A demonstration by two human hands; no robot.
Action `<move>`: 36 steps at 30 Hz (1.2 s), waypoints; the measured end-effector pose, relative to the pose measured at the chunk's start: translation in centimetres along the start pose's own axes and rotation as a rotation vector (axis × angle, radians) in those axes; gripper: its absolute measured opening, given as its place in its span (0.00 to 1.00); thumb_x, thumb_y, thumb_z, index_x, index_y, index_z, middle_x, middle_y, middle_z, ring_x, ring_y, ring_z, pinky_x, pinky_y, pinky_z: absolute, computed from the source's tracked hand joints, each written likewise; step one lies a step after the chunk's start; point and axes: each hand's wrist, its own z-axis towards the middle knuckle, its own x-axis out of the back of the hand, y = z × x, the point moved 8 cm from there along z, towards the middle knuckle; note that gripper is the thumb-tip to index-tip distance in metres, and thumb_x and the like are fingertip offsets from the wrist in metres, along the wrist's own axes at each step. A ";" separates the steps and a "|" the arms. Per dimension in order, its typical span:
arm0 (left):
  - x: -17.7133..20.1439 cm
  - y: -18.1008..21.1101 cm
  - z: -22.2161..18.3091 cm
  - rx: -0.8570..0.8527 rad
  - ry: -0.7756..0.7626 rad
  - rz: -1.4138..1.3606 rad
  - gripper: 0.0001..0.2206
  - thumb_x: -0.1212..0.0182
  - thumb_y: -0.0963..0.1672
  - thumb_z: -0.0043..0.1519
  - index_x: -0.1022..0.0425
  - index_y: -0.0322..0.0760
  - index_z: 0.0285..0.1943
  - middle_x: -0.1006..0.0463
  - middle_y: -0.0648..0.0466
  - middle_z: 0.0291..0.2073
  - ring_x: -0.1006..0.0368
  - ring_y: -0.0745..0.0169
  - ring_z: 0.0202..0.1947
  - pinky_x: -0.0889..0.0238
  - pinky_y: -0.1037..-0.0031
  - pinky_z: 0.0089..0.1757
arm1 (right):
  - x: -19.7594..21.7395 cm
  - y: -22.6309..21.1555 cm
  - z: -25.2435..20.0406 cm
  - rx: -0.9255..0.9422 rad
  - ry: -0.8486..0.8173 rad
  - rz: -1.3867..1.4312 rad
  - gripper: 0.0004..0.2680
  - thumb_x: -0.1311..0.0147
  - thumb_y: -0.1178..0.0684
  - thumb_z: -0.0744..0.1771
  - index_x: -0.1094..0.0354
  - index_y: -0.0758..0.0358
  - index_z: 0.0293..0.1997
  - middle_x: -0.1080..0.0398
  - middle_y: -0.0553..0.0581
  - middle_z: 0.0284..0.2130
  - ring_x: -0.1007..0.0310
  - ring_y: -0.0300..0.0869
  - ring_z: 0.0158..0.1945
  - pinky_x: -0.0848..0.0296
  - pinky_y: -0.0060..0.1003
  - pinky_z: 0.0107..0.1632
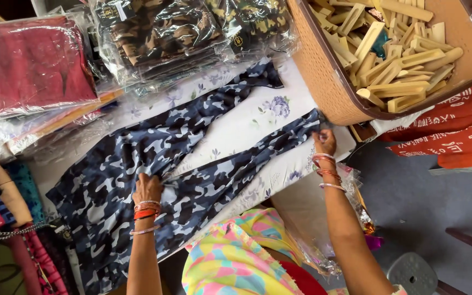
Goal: Fold various pieces of clothing including leggings and small garments.
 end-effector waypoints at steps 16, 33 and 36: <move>-1.7 -5.2 -18.9 0.587 0.483 -0.289 0.23 0.32 0.45 0.62 0.30 0.34 0.65 0.36 0.39 0.68 0.43 0.39 0.69 0.46 0.51 0.63 | 9.3 -9.3 -4.0 0.636 0.280 0.113 0.13 0.46 0.64 0.66 0.33 0.58 0.55 0.31 0.65 0.48 0.30 0.60 0.54 0.31 0.54 0.57; -19.8 -21.0 -34.3 1.393 0.928 -1.504 0.18 0.31 0.43 0.65 0.33 0.18 0.49 0.28 0.49 0.29 0.33 0.67 0.23 0.41 0.74 0.24 | 1.3 -14.2 0.8 0.566 -0.136 -0.231 0.12 0.41 0.62 0.61 0.38 0.68 0.45 0.30 0.75 0.42 0.26 0.70 0.41 0.27 0.60 0.44; -15.2 -19.6 -34.8 1.550 1.059 -1.267 0.17 0.34 0.42 0.61 0.35 0.27 0.53 0.24 0.54 0.28 0.27 0.69 0.21 0.31 0.75 0.23 | 2.7 -13.4 -1.1 0.530 -0.036 -0.036 0.07 0.47 0.62 0.70 0.38 0.64 0.53 0.30 0.71 0.48 0.27 0.68 0.47 0.30 0.62 0.48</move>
